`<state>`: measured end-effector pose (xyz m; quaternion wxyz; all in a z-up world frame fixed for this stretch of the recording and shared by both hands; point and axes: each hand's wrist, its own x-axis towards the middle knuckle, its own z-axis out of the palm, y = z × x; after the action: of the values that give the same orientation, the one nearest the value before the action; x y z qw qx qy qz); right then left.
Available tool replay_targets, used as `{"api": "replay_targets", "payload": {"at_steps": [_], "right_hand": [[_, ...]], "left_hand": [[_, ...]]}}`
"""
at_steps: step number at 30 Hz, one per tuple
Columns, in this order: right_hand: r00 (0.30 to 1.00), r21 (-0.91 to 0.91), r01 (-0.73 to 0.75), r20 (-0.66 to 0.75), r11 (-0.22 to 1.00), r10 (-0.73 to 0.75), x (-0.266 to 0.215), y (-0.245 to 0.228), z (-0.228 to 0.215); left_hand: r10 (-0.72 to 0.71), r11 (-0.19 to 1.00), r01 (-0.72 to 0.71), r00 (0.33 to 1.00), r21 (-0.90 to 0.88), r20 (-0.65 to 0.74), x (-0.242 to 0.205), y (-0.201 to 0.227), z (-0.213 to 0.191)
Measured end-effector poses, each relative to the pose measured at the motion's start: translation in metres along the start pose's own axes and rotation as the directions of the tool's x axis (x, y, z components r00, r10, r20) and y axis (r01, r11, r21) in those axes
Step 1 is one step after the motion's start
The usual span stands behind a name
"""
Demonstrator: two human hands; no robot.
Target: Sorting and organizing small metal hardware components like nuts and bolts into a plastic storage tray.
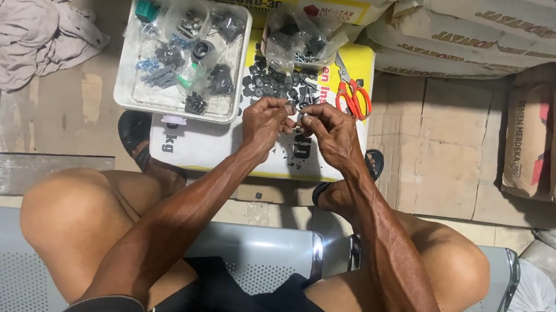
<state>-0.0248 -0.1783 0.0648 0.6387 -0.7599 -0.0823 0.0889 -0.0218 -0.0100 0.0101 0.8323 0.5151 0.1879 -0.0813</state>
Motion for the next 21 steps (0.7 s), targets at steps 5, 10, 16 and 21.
{"api": "replay_targets", "payload": {"at_steps": [5,10,16,21], "right_hand": [[1.0,0.0,-0.019,0.017,1.0,0.019,0.002,-0.004,0.002],[1.0,-0.054,-0.012,-0.006,0.998,0.011,0.002,0.005,-0.001],[0.999,-0.268,0.007,-0.048,0.963,-0.021,0.015,0.005,-0.01],[0.97,-0.615,0.145,-0.068,0.775,-0.235,0.033,0.067,-0.001]], "left_hand": [[0.023,0.998,-0.024,1.0,0.049,0.018,-0.004,0.001,-0.003],[0.128,0.967,-0.156,0.981,0.204,0.144,-0.01,0.003,0.009],[0.172,0.934,-0.234,0.957,0.27,0.234,-0.003,0.008,0.012],[0.321,0.712,-0.33,0.938,0.619,0.13,-0.004,-0.002,-0.002]]}}
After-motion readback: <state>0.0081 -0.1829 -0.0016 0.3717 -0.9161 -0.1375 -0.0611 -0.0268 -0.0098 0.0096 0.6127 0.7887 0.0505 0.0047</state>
